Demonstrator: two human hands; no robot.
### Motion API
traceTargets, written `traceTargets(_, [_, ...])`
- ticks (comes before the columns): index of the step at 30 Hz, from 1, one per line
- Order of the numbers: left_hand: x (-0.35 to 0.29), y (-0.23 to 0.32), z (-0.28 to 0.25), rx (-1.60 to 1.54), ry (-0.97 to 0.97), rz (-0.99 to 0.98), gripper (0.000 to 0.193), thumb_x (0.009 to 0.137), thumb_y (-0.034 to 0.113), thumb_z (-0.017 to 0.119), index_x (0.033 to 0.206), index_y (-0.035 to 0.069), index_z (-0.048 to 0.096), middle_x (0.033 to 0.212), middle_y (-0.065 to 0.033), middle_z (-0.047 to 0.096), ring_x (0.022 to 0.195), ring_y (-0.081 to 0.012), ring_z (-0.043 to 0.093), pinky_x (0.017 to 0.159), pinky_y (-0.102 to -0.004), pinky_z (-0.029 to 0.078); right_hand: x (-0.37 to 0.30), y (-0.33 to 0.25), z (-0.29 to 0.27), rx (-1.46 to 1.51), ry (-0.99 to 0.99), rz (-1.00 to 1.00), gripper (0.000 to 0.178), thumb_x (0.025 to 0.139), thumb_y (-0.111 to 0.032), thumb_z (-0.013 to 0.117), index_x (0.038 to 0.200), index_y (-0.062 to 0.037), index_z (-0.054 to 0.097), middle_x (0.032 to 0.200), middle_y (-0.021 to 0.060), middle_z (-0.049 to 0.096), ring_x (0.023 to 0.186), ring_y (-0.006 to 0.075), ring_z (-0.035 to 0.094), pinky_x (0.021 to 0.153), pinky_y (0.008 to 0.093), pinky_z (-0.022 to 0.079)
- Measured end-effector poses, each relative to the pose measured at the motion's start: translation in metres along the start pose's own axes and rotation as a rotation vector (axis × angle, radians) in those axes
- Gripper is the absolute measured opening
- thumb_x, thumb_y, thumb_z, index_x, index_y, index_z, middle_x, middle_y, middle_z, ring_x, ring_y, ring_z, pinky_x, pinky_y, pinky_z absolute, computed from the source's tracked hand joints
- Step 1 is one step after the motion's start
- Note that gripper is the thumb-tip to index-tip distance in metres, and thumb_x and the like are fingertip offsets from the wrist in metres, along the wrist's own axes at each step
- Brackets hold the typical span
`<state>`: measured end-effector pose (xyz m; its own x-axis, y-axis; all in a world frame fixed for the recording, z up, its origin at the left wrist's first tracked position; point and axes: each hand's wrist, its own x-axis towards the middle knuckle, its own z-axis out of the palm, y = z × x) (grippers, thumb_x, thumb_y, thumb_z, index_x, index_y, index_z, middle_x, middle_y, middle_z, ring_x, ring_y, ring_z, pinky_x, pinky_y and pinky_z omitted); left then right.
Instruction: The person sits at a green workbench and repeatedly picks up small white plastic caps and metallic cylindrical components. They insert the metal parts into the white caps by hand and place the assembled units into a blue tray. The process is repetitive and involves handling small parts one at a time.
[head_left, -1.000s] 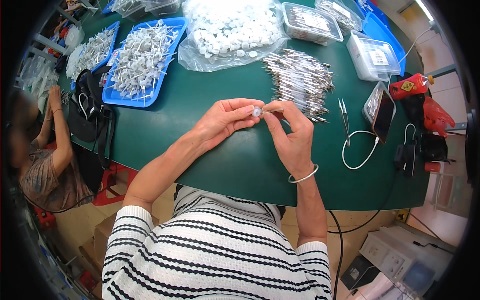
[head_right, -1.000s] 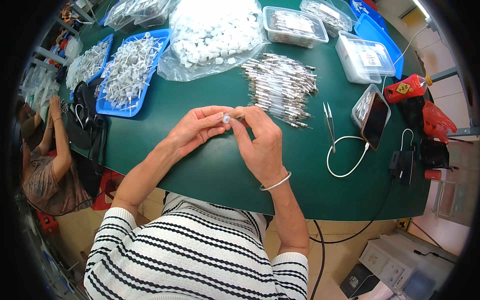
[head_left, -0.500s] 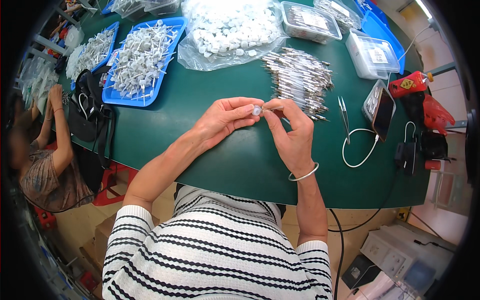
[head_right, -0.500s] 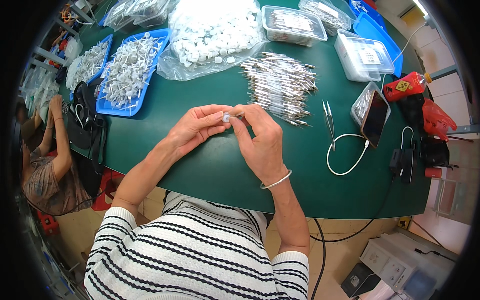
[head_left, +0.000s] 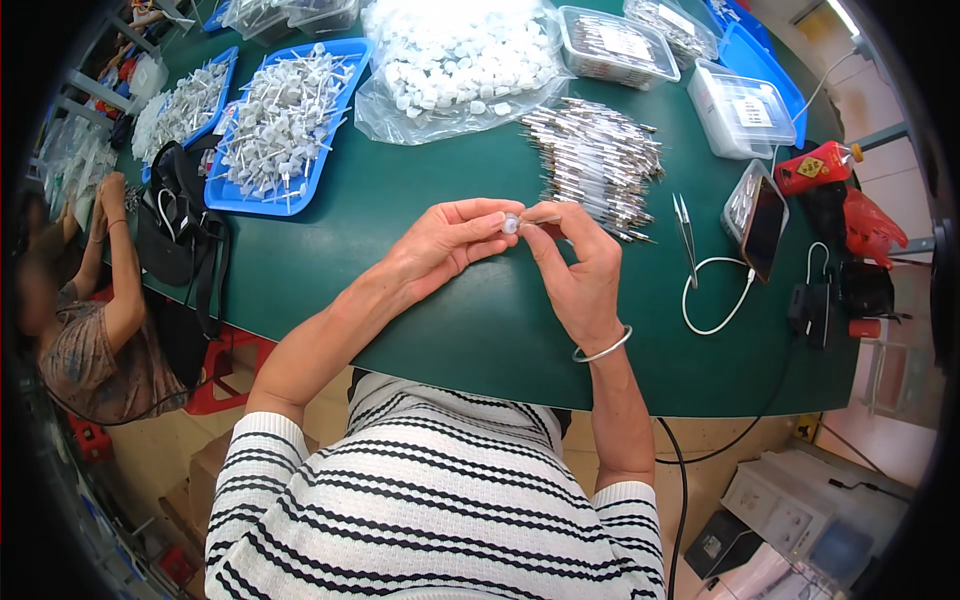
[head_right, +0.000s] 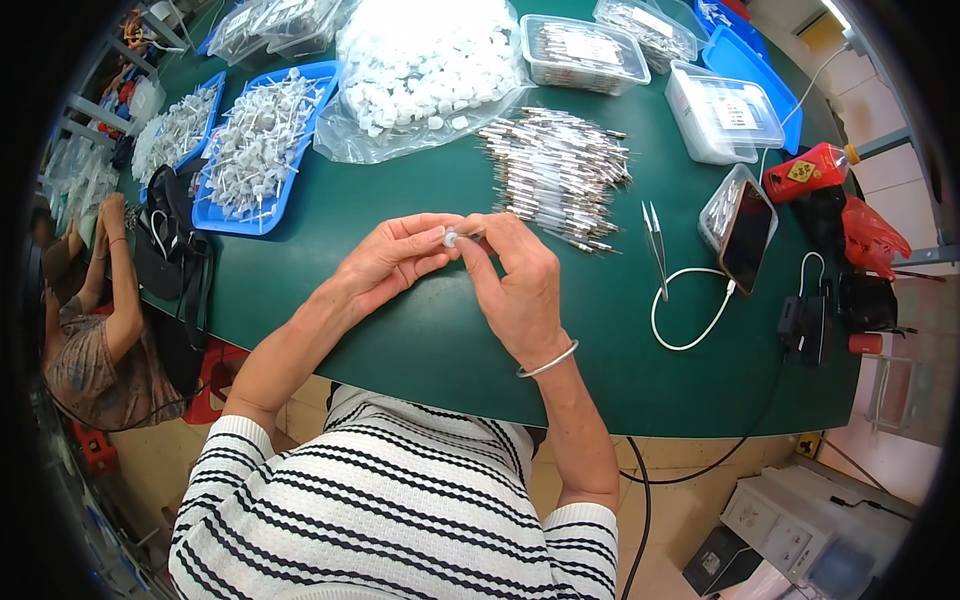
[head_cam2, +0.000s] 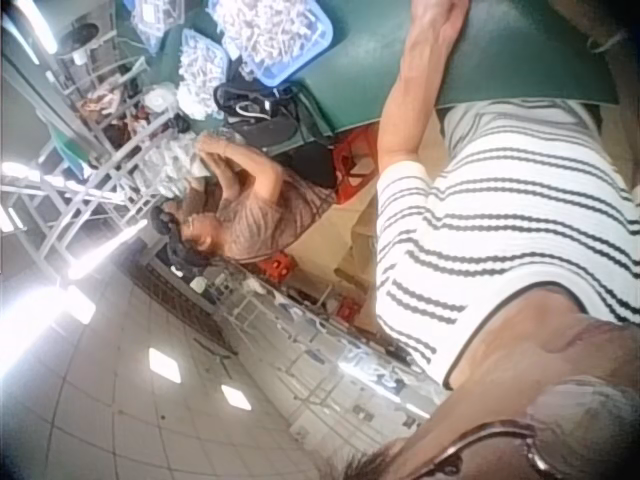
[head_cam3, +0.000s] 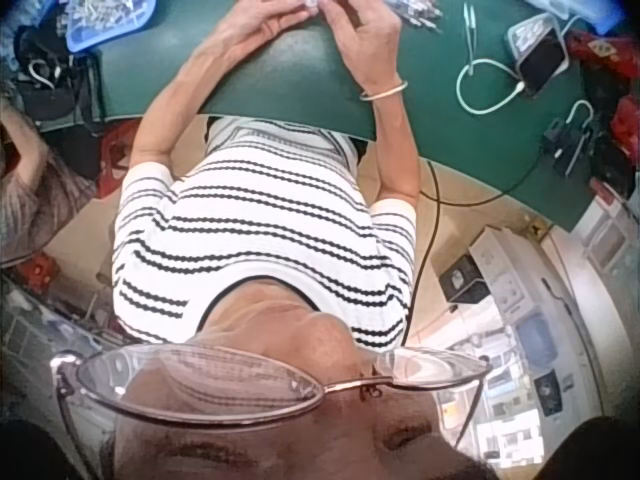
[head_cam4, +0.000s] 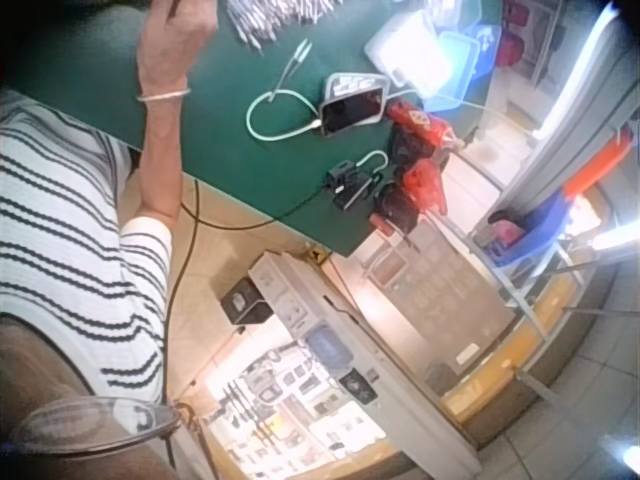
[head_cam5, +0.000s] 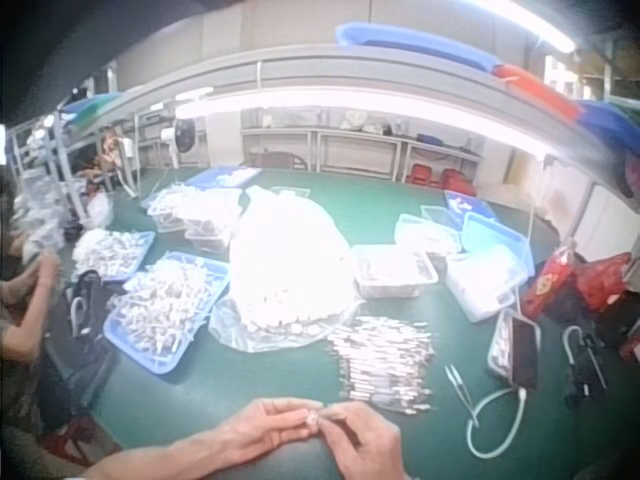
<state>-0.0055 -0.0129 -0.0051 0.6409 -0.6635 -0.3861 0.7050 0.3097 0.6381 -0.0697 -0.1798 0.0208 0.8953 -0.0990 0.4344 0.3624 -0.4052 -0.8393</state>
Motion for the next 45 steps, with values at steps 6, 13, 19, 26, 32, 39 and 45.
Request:
traceTargets(6, [-0.002, -0.001, 0.000, -0.013, -0.006, 0.032, 0.026, 0.090, 0.009, 0.060, 0.113, -0.002, 0.060, 0.100, -0.0079, 0.065, 0.089, -0.0107, 0.063, 0.081, -0.0210, 0.054, -0.001, 0.000, 0.001, 0.020, -0.032, 0.043, 0.010, 0.083, 0.002, 0.063, 0.093, 0.0015, 0.064, 0.086, 0.0065, 0.065, 0.077, 0.0137, 0.062, 0.072, 0.0245, 0.049])
traceTargets(13, [-0.003, 0.001, 0.000, 0.198, -0.023, 0.257, 0.028, 0.088, 0.007, 0.062, 0.115, 0.000, 0.059, 0.102, -0.0085, 0.065, 0.091, -0.0117, 0.062, 0.084, -0.0241, 0.052, -0.001, 0.002, 0.000, 0.091, 0.012, 0.066, 0.019, 0.079, -0.002, 0.068, 0.098, -0.0016, 0.065, 0.082, 0.0076, 0.064, 0.071, 0.0162, 0.061, 0.063, 0.0265, 0.049])
traceTargets(19, [-0.008, -0.001, 0.008, 0.366, -0.001, 0.449, 0.032, 0.087, 0.004, 0.062, 0.118, -0.002, 0.057, 0.105, -0.0102, 0.065, 0.095, -0.0126, 0.062, 0.086, -0.0258, 0.050, 0.001, -0.010, -0.014, -0.112, -0.094, 0.095, 0.020, 0.082, -0.009, 0.067, 0.100, -0.0010, 0.064, 0.080, 0.0094, 0.065, 0.065, 0.0194, 0.062, 0.060, 0.0287, 0.049])
traceTargets(26, [-0.008, 0.001, 0.005, 0.365, -0.017, 0.356, 0.029, 0.084, 0.002, 0.064, 0.112, -0.002, 0.061, 0.103, -0.0094, 0.065, 0.093, -0.0122, 0.061, 0.085, -0.0269, 0.050, 0.001, -0.010, -0.009, -0.237, -0.162, 0.029, 0.011, 0.086, -0.012, 0.062, 0.088, -0.0009, 0.061, 0.077, 0.0117, 0.062, 0.064, 0.0302, 0.060, 0.056, 0.0359, 0.047])
traceTargets(32, [-0.009, 0.002, 0.004, 0.402, -0.039, 0.358, 0.021, 0.084, 0.002, 0.065, 0.104, -0.003, 0.064, 0.097, -0.0088, 0.066, 0.086, -0.0108, 0.061, 0.079, -0.0241, 0.050, -0.001, -0.006, -0.008, -0.224, -0.163, 0.009, 0.010, 0.086, -0.011, 0.061, 0.085, -0.0017, 0.059, 0.073, 0.0119, 0.059, 0.060, 0.0308, 0.057, 0.053, 0.0368, 0.044])
traceTargets(39, [-0.010, 0.001, 0.007, 0.409, -0.054, 0.378, 0.019, 0.084, 0.002, 0.065, 0.102, -0.003, 0.064, 0.096, -0.0077, 0.065, 0.085, -0.0101, 0.061, 0.079, -0.0227, 0.051, -0.003, -0.005, -0.011, -0.155, -0.197, 0.108, 0.010, 0.086, -0.012, 0.062, 0.083, -0.0033, 0.059, 0.064, 0.0117, 0.057, 0.054, 0.0297, 0.055, 0.050, 0.0358, 0.042])
traceTargets(45, [-0.012, -0.001, 0.007, 0.398, -0.061, 0.371, 0.017, 0.084, -0.001, 0.064, 0.101, -0.003, 0.063, 0.099, -0.0073, 0.064, 0.088, -0.0099, 0.061, 0.080, -0.0222, 0.051, -0.005, -0.005, -0.007, -0.161, -0.159, 0.088, 0.010, 0.086, -0.011, 0.063, 0.083, -0.0031, 0.059, 0.063, 0.0113, 0.056, 0.051, 0.0268, 0.054, 0.049, 0.0344, 0.042])
